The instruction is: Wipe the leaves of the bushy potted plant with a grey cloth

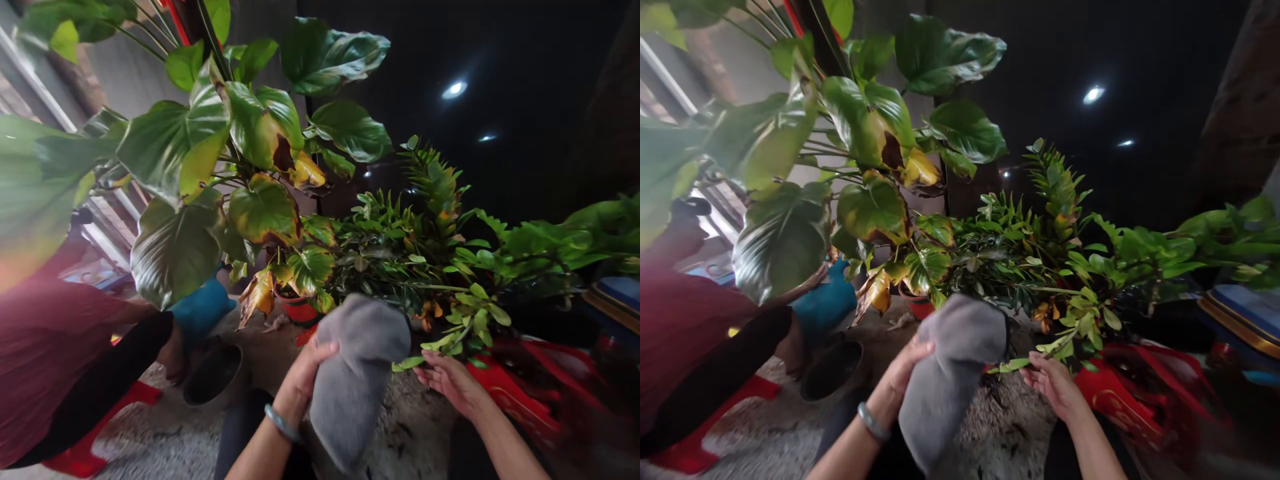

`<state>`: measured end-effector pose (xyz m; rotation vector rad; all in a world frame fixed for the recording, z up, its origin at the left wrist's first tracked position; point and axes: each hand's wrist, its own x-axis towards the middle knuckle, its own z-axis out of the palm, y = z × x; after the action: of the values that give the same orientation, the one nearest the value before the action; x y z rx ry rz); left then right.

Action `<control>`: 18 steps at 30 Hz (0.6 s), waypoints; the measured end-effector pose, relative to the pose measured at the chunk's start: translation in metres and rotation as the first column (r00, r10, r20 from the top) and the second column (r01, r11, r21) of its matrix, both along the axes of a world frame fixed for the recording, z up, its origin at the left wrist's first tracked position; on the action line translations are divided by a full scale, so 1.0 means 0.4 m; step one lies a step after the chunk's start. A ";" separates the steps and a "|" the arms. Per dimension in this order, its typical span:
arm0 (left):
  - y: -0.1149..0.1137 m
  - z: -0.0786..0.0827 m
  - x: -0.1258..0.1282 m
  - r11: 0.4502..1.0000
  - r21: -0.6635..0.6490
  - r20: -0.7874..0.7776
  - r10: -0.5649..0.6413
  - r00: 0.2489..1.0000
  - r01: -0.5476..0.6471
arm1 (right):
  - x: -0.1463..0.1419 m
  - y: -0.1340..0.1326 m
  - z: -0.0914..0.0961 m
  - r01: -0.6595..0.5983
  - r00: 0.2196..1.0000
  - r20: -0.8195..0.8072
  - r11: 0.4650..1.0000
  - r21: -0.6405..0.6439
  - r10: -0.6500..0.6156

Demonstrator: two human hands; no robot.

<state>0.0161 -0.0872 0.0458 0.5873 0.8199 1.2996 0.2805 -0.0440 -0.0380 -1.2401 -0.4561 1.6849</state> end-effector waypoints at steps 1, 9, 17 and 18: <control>0.034 0.042 -0.004 0.998 0.029 0.025 0.055 0.998 -0.056 | -0.002 0.000 0.005 0.001 1.000 -0.002 1.000 0.000 -0.001; 0.059 -0.031 -0.004 0.978 -0.204 -0.024 0.026 0.999 -0.030 | -0.005 0.003 0.025 0.033 0.993 -0.109 0.999 -0.019 -0.035; 0.112 0.072 0.061 0.998 -0.056 0.076 -0.035 0.997 0.039 | 0.016 0.024 -0.051 -0.062 0.997 -0.048 0.998 0.011 0.062; 0.147 0.109 0.078 0.998 -0.068 0.064 0.021 0.998 -0.017 | 0.014 0.026 -0.059 -0.057 0.998 -0.029 0.998 0.010 0.057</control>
<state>0.0472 -0.0284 0.0895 0.4822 0.8142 1.2966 0.2860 -0.0335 -0.0614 -1.2047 -0.4849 1.7445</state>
